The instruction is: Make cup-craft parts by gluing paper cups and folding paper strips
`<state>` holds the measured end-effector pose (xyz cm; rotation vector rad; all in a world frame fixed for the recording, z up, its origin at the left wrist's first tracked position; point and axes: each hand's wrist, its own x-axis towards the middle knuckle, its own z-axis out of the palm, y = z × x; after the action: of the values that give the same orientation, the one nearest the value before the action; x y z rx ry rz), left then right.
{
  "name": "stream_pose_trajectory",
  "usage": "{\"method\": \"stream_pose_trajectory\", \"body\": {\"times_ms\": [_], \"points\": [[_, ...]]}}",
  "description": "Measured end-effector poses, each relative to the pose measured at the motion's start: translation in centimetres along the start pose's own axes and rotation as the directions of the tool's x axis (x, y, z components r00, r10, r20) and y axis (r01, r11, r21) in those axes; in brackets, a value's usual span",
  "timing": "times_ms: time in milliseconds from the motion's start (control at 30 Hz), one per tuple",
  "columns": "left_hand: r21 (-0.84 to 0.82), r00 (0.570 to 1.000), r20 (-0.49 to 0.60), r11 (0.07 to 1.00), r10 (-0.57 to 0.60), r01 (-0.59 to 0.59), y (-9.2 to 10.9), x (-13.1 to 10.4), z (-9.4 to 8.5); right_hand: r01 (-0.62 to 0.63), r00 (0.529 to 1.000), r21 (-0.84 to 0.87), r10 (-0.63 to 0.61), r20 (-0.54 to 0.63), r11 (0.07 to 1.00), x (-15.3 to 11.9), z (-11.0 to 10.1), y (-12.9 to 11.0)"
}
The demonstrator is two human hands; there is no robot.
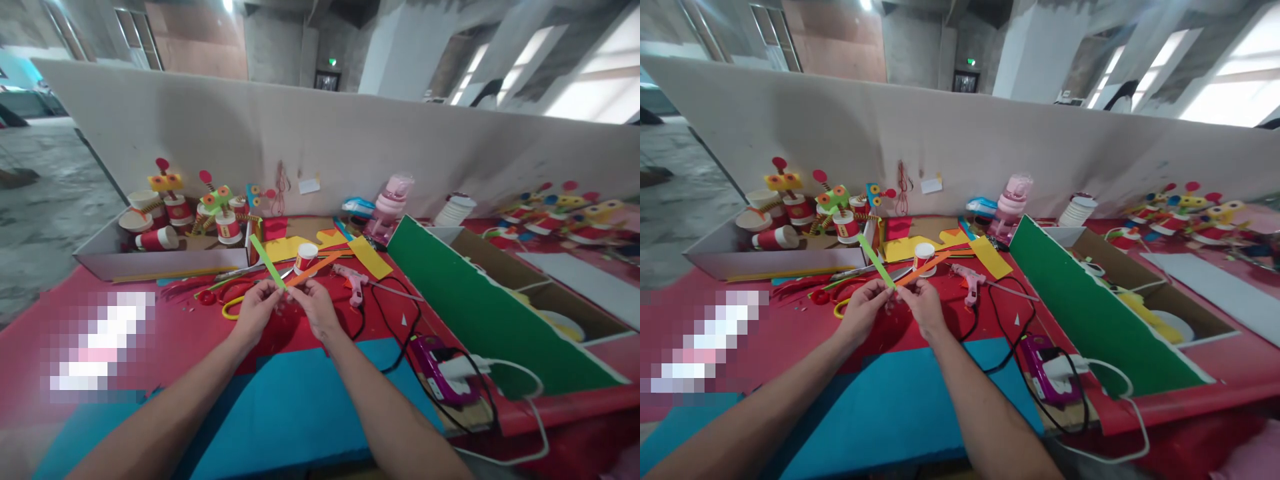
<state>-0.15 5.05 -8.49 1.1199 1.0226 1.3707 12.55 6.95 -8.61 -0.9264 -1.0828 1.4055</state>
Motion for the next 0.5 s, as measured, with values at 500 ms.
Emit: {"method": "stream_pose_trajectory", "body": {"times_ms": [500], "points": [[0.035, 1.000, 0.004, 0.999, -0.017, 0.017, -0.16, 0.20, -0.23, -0.021, 1.000, -0.052, 0.021, 0.007, 0.998, 0.24, -0.46, 0.82]]}}
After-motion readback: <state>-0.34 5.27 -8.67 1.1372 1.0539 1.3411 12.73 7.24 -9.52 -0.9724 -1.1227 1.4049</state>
